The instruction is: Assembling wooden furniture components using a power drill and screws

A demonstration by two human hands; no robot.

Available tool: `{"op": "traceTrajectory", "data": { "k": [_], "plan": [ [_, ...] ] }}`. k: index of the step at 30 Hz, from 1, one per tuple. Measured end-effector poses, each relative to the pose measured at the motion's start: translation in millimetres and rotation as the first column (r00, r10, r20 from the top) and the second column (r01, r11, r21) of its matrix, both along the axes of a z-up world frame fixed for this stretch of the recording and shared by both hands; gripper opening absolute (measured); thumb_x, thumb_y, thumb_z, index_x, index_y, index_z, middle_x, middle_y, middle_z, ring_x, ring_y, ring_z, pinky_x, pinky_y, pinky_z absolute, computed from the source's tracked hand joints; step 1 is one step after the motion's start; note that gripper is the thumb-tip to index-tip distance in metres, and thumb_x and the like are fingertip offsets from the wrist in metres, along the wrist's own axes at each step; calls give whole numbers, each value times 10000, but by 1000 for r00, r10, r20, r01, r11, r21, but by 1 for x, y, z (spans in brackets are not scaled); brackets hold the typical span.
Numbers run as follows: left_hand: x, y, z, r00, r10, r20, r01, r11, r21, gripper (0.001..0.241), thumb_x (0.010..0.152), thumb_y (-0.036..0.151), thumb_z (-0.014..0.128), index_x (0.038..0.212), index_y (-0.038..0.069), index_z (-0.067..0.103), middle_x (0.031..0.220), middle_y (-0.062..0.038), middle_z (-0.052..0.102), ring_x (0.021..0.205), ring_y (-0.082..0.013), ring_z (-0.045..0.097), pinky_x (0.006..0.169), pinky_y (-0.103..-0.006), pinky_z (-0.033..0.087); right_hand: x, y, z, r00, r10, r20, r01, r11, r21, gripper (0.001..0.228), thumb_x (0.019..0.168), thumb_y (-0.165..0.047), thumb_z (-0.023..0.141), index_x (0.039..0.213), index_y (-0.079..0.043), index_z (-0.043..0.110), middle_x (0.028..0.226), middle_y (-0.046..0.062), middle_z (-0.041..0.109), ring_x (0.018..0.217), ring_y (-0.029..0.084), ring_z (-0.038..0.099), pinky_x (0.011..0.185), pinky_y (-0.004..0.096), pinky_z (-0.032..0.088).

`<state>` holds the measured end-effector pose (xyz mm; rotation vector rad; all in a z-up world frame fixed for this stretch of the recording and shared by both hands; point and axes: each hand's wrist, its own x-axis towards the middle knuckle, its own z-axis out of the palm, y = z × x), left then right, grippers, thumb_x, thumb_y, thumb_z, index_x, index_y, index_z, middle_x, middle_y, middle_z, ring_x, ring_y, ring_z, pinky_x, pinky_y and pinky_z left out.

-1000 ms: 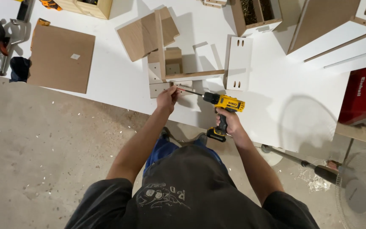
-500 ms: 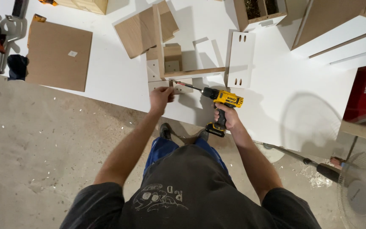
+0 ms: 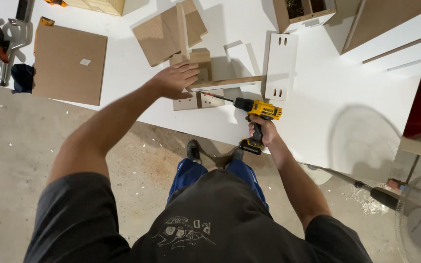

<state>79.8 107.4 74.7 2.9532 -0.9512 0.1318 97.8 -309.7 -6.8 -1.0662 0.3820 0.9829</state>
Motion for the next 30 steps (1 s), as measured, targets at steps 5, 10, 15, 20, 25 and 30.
{"op": "traceTrajectory", "data": {
  "k": [5, 10, 15, 20, 25, 30],
  "plan": [
    [29, 7, -21, 963, -147, -225, 177, 977, 122, 390, 888, 453, 590, 929, 79, 693, 1039, -102, 718, 1409, -236, 520, 1304, -443, 209, 2, -4, 1, 999, 43, 13, -42, 998, -40, 191, 904, -204, 760, 959, -56, 651, 634, 34, 545, 527, 150, 567, 533, 315, 528],
    [34, 8, -45, 947, -108, -303, 162, 974, 160, 422, 938, 498, 515, 1016, 110, 662, 1062, -80, 693, 1284, -214, 600, 1308, -452, 178, 1, -4, -1, 999, 33, 7, -33, 999, -38, 212, 906, -208, 763, 974, -46, 644, 629, 45, 542, 522, 161, 562, 531, 322, 529],
    [33, 13, -64, 955, -115, -273, 167, 970, 177, 458, 981, 527, 430, 1009, 115, 628, 1042, -80, 660, 1232, -208, 613, 1306, -454, 173, 7, -2, -11, 999, 39, 23, -38, 999, -30, 229, 915, -217, 760, 994, -26, 662, 633, 44, 543, 527, 160, 566, 528, 321, 522],
    [29, 14, -64, 971, -143, -190, 169, 977, 127, 414, 965, 488, 483, 956, 94, 609, 966, -93, 618, 1157, -221, 614, 1291, -441, 221, 10, -1, -6, 998, 49, 31, -48, 998, -29, 206, 906, -205, 763, 964, -31, 668, 612, 40, 547, 503, 151, 567, 511, 312, 522],
    [29, 14, -56, 968, -148, -201, 177, 975, 136, 428, 955, 502, 477, 938, 95, 608, 953, -92, 611, 1148, -218, 608, 1288, -433, 226, 14, 0, 0, 999, 36, 27, -35, 999, -24, 190, 900, -191, 772, 933, -35, 669, 603, 52, 552, 498, 159, 569, 504, 319, 524],
    [28, 4, -16, 948, -111, -300, 180, 960, 215, 559, 841, 652, 588, 975, 111, 625, 1019, -96, 646, 1241, -227, 593, 1320, -438, 151, 16, 4, 5, 998, 42, 38, -42, 999, -20, 183, 901, -188, 777, 927, -39, 674, 608, 56, 560, 500, 162, 570, 508, 319, 517]
  ]
}}
